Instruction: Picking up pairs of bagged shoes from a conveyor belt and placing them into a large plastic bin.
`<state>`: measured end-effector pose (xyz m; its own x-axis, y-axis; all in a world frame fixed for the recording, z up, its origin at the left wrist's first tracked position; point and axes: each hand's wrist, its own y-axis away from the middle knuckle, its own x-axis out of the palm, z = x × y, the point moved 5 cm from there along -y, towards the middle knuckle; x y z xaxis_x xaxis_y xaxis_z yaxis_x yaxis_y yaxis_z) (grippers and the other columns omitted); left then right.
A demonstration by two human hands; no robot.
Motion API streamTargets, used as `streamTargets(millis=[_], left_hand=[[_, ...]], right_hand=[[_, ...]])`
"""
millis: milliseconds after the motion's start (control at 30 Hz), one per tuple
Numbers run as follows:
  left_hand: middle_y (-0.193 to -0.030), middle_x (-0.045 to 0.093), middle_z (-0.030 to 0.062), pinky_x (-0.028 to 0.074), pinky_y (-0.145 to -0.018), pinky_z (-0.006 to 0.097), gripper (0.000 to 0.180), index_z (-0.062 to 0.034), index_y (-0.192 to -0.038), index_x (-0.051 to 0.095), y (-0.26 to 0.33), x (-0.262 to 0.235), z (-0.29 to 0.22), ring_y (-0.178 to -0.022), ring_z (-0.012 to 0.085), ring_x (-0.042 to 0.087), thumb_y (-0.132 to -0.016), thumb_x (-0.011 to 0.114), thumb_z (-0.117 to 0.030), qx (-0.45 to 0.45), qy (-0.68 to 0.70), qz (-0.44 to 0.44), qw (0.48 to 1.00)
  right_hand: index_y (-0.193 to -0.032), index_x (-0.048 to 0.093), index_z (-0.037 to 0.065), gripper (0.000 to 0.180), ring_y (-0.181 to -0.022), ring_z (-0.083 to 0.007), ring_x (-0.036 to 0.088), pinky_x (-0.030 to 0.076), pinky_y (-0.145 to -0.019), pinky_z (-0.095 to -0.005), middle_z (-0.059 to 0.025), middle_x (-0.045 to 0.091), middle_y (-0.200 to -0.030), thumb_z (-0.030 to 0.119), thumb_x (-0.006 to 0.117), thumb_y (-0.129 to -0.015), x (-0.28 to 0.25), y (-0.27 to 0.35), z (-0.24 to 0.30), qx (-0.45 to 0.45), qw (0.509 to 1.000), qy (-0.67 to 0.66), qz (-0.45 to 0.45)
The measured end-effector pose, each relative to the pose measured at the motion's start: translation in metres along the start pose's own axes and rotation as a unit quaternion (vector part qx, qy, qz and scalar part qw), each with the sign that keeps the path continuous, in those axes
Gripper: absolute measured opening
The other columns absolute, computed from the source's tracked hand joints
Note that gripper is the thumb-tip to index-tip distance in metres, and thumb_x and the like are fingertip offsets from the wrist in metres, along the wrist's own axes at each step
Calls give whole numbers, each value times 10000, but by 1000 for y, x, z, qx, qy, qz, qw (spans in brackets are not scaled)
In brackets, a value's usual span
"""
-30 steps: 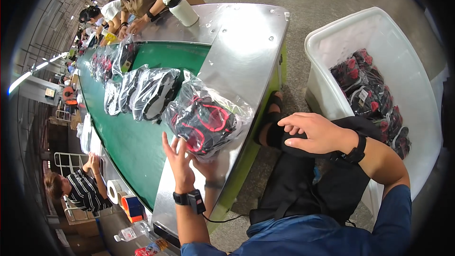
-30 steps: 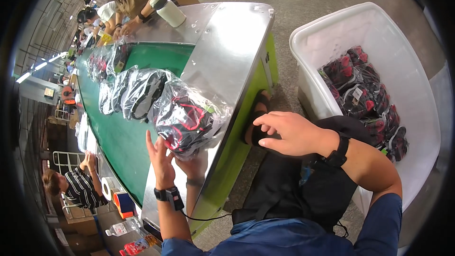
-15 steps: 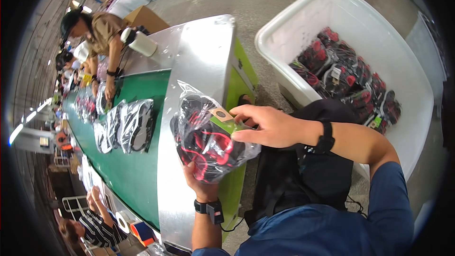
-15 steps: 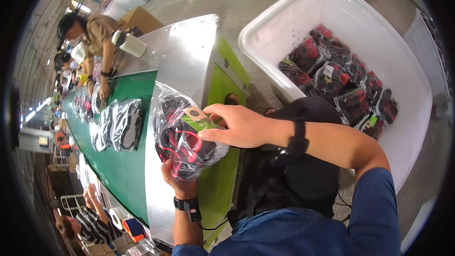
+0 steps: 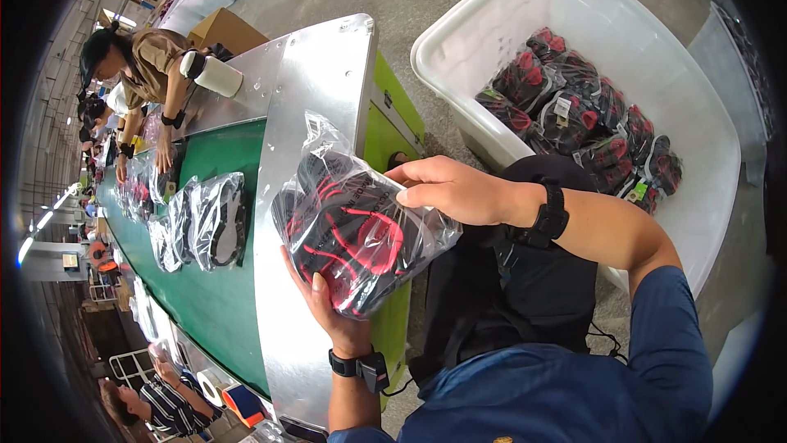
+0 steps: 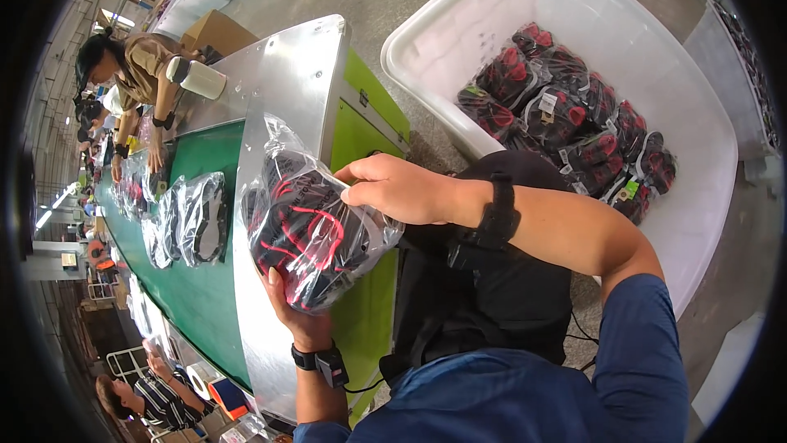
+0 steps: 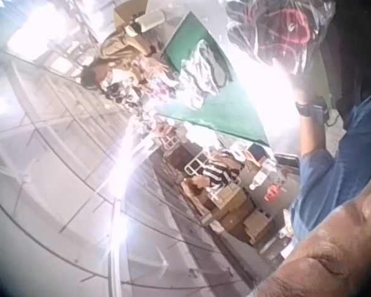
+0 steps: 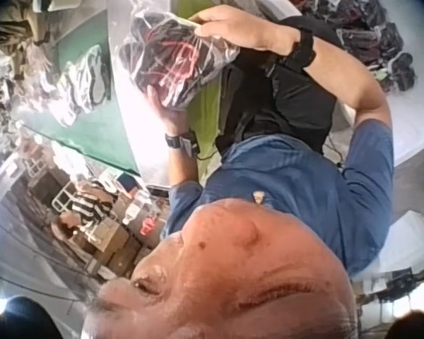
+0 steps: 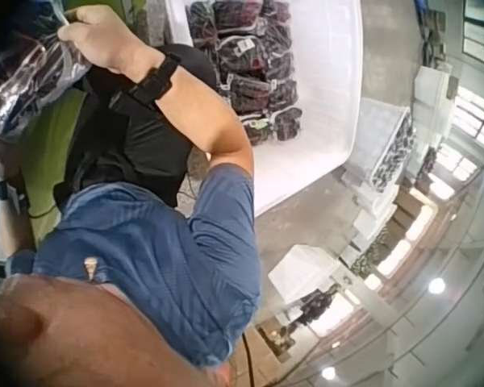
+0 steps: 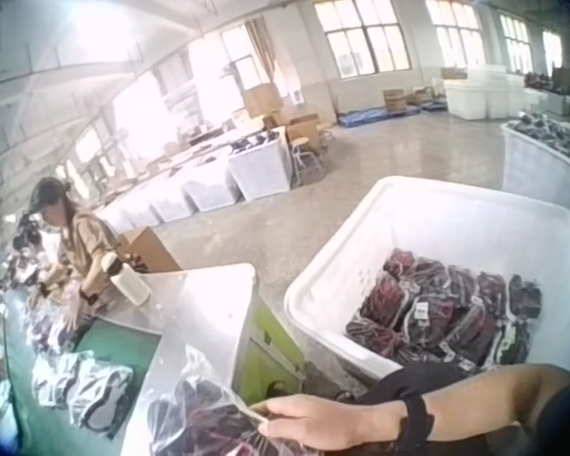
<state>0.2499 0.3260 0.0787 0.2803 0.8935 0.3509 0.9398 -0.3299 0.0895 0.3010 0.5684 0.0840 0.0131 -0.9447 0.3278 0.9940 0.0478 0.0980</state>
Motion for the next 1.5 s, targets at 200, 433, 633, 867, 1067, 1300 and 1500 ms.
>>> streamTargets(millis=[200,433,633,867,1067,1300,1500], left_hand=[[-1572,415,171,383,-1180,469,781,-52,-1628,266,2,26,13,-1416,313,464,-983,568,-371,-12,-55,-29,998],[-1475,517,179,474,-1057,403,599,-16,-1527,444,-1,44,3,-1311,286,541,-1055,552,-369,263,-248,131,923],[-1180,635,127,492,-958,390,467,-68,-1470,481,-5,36,18,-1085,277,617,-1090,461,-340,-75,-186,45,979],[-1116,644,148,503,-894,370,452,-53,-1457,488,-11,-4,21,-1023,253,635,-1081,524,-301,-56,-195,74,976],[-1054,665,147,514,-851,362,463,5,-1412,515,-7,1,18,-961,251,650,-1091,515,-329,-42,-214,76,973],[-1346,463,125,520,-1057,437,379,27,-1350,585,-30,-80,-8,-1154,231,581,-1079,488,-220,13,-346,-28,938],[-1306,643,148,415,-1085,410,339,-12,-1295,638,-92,-81,-26,-1257,290,571,-1006,620,-187,196,-487,7,851]], right_hand=[[-1319,579,-104,697,-1137,-200,642,515,-975,-341,-161,683,-1213,423,772,-905,-11,15,-1,33,994,-28,-101],[-1474,476,0,820,-1247,-230,526,455,-998,-335,-150,541,-1406,392,757,-811,-73,59,30,28,981,-94,-169],[-1016,723,45,147,-851,-166,719,589,-827,-359,-55,751,-974,142,701,-908,-201,207,30,-166,884,-284,-331],[-1274,612,-15,573,-1095,-227,669,552,-897,-398,-144,677,-1254,475,622,-975,-391,484,-55,8,629,150,-763],[-1247,649,46,417,-895,-165,705,570,-762,-313,-96,711,-1119,393,621,-1016,-355,451,-91,89,732,26,-675],[-1335,619,-17,377,-991,-171,712,574,-853,-295,-120,727,-1155,254,558,-1080,-243,258,10,23,880,144,-453],[-1293,608,-65,356,-901,-147,672,534,-845,-289,-106,696,-955,128,484,-1021,-126,206,66,-75,923,249,-284]])
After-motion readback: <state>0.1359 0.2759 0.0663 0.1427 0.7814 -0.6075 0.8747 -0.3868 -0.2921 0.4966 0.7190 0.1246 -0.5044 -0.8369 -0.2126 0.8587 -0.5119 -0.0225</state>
